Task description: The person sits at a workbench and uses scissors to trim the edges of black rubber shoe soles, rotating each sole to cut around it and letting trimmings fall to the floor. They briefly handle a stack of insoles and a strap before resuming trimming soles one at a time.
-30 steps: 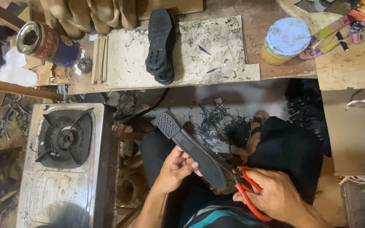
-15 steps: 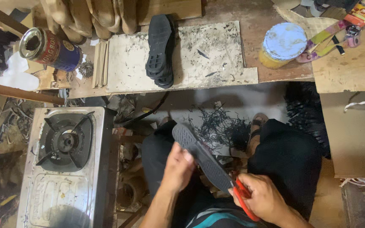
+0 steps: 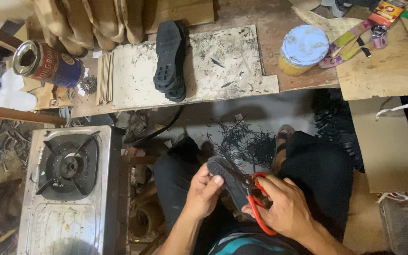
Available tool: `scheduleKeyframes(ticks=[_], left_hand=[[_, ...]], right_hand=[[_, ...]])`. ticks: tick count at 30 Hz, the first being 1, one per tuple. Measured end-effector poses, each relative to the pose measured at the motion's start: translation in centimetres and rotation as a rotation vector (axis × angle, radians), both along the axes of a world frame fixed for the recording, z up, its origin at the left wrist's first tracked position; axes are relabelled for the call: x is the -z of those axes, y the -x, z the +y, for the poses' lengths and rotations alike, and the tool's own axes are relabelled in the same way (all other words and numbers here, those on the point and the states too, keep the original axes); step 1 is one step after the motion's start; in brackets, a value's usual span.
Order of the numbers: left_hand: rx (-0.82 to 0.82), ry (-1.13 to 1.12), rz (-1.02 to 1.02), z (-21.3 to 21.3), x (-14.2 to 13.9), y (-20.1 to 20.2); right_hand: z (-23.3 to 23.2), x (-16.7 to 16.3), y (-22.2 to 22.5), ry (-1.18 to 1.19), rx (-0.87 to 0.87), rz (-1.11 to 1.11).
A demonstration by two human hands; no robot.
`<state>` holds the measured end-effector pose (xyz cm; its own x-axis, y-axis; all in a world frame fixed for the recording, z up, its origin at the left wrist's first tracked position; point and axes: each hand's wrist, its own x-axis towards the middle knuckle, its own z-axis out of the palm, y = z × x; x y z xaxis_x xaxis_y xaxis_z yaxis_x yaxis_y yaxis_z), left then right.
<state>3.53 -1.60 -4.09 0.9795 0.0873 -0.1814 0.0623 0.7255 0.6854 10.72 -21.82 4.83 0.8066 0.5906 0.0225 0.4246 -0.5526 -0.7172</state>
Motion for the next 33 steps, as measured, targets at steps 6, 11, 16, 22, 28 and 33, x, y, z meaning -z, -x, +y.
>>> scheduleKeyframes(ticks=[6, 11, 16, 22, 28, 33], left_hand=[[0.069, -0.079, -0.02, 0.5, 0.3, 0.6], [0.11, -0.194, 0.006, 1.1, 0.6, 0.7], [0.235, -0.392, 0.013, 2.6, 0.0, 0.3], [0.412, -0.637, -0.057, 5.1, -2.8, -1.0], [0.485, -0.703, -0.06, 5.7, -4.7, -1.7], [0.457, -0.725, -0.163, 4.9, -4.5, -1.8]], right_hand=[[-0.3, 0.0, 0.0, 0.005, -0.008, 0.128], [-1.2, -0.2, 0.1, -0.013, -0.031, 0.114], [-2.6, -0.5, 0.0, -0.127, -0.053, 0.15], [-5.2, -0.3, -0.4, -0.008, -0.186, 0.052], [-6.4, -0.3, -0.4, -0.004, -0.115, 0.118], [-5.4, -0.5, -0.2, 0.05, -0.026, 0.054]])
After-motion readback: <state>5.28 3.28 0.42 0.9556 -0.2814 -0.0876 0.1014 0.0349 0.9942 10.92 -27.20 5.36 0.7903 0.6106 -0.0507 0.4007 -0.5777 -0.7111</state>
